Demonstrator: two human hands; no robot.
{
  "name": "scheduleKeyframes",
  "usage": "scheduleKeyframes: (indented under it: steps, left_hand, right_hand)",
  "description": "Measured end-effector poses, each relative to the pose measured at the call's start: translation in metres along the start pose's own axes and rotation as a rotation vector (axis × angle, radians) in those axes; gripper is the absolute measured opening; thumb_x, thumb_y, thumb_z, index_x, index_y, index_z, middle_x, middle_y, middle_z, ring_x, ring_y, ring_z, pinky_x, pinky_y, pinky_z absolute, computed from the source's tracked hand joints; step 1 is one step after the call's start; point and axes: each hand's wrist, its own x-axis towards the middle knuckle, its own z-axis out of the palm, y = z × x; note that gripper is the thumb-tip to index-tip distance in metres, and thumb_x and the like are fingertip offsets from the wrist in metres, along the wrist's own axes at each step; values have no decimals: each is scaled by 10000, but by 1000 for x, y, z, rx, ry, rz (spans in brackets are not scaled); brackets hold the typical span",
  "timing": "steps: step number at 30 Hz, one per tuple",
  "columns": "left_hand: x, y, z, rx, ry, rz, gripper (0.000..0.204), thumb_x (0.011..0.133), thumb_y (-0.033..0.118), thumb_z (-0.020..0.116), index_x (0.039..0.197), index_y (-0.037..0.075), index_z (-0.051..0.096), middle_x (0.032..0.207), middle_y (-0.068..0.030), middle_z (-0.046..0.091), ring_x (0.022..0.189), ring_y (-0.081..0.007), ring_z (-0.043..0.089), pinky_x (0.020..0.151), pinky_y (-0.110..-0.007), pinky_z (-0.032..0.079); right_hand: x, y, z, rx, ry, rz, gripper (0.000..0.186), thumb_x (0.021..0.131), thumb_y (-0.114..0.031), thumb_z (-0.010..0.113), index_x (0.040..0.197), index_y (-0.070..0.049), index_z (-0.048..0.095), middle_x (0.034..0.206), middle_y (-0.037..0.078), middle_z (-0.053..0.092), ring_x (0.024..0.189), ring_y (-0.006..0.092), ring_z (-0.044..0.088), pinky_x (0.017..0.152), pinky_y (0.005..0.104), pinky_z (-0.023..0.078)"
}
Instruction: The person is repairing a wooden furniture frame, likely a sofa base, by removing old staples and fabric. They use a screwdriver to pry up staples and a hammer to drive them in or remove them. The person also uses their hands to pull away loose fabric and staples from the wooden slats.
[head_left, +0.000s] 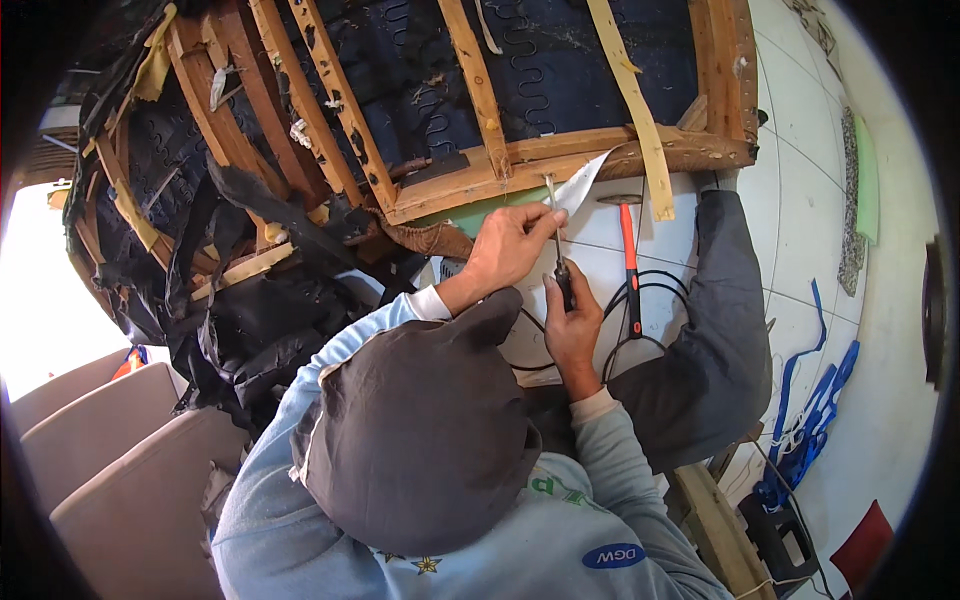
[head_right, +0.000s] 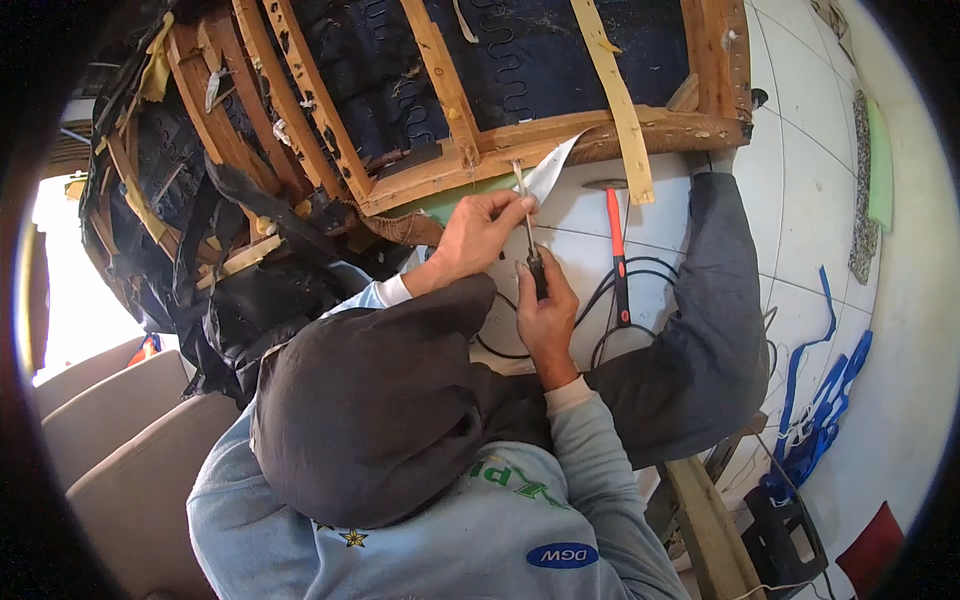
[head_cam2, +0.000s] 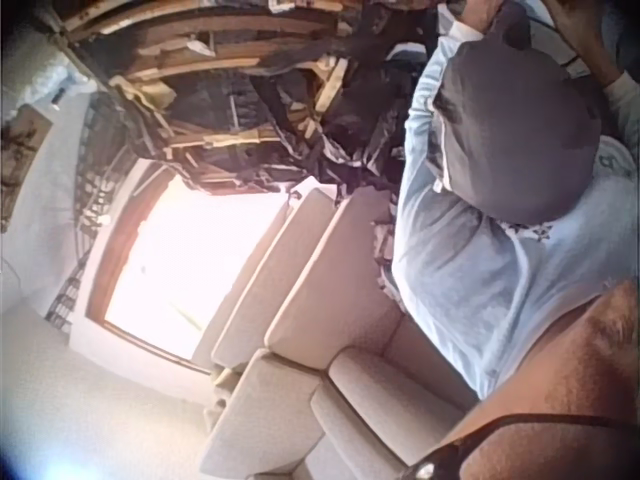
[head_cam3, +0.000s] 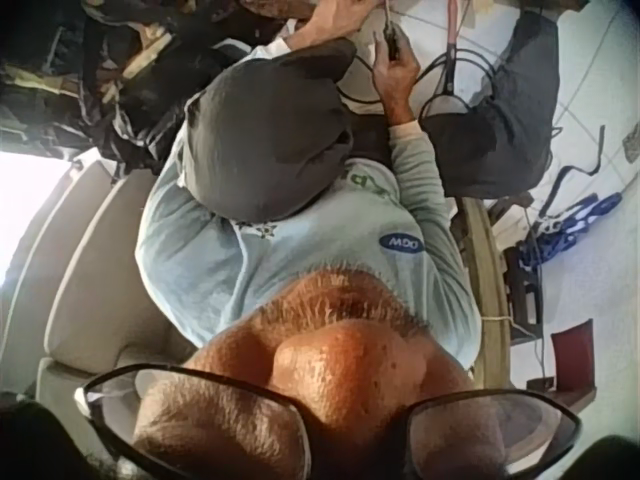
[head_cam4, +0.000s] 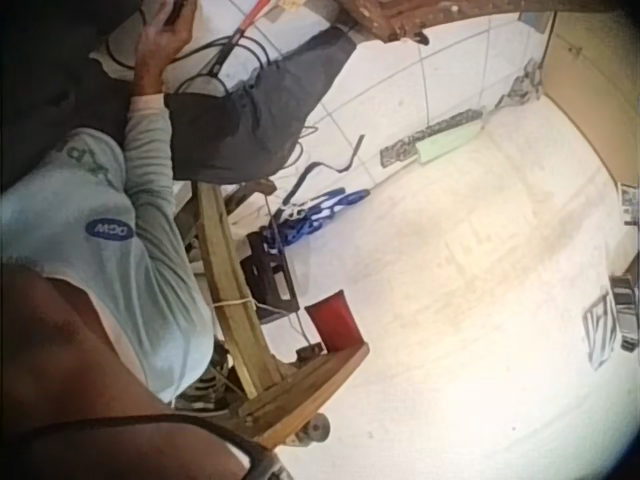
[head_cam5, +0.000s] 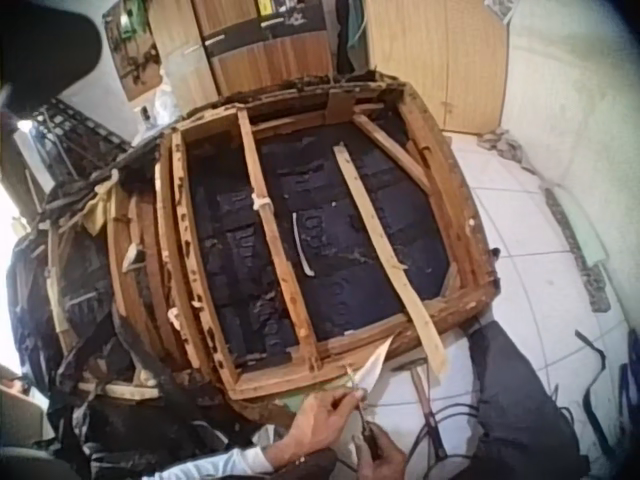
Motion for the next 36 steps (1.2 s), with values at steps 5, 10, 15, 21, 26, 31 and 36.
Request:
scheduleKeyframes:
  steps: [5, 10, 15, 21, 26, 31, 36]
  left_hand:
    - [4, -9, 3, -65, 7, 31, 393, 1116, 341, 617, 1085, -8, 794, 871, -38, 773, 801, -75, 623, 761, -292, 530]
    - [3, -4, -2, -43, -28, 33, 384, 1125, 321, 602, 1108, -13, 790, 894, -35, 784, 855, -66, 650, 811, -283, 541]
    - [7, -15, 7, -189, 93, 117, 416, 1071, 402, 654, 1044, 21, 820, 790, -94, 762, 682, -150, 669, 704, -342, 543]
    - [1, 7, -6, -136, 39, -60, 376, 1063, 373, 725, 1010, 13, 820, 797, 4, 739, 721, -47, 563, 656, -271, 479]
    - [8, -2, 5, -186, 108, 10, 381, 1044, 387, 754, 993, 18, 832, 752, 18, 702, 682, -40, 536, 604, -265, 444]
    - [9, -1, 2, -122, 124, -71, 487, 995, 473, 780, 986, -10, 837, 775, -89, 776, 699, -121, 674, 664, -335, 545]
    - [14, -2, 12, -183, 145, -79, 529, 960, 505, 813, 958, -24, 834, 760, -90, 764, 693, -113, 659, 655, -333, 539]
  right_hand:
    - [5, 3, -4, -274, 70, -177, 370, 989, -50, 752, 1350, -1, 689, 1145, 171, 751, 954, 279, 748, 848, 361, 587]
    - [3, -2, 0, -347, 148, -224, 359, 987, -84, 766, 1334, -26, 696, 1115, 171, 733, 946, 318, 735, 827, 399, 590]
    - [9, 0, 5, -370, 161, -301, 363, 1011, -104, 748, 1358, -20, 678, 1040, 157, 718, 889, 296, 725, 775, 389, 581]
    - [17, 3, -17, 458, -325, 438, 301, 1098, -217, 675, 1307, 0, 674, 846, 60, 684, 704, 130, 637, 669, 325, 519]
    - [13, 16, -4, 35, -52, 158, 293, 1128, -294, 626, 1160, -7, 670, 804, 33, 662, 667, 94, 584, 634, 292, 479]
    - [23, -1, -22, 41, -190, 295, 383, 1149, -364, 567, 1050, -9, 669, 766, 53, 656, 701, 123, 599, 642, 327, 472]
    - [27, -7, -24, -198, -79, 128, 457, 1165, -442, 503, 1013, -43, 667, 687, 8, 570, 552, 103, 490, 517, 286, 392]
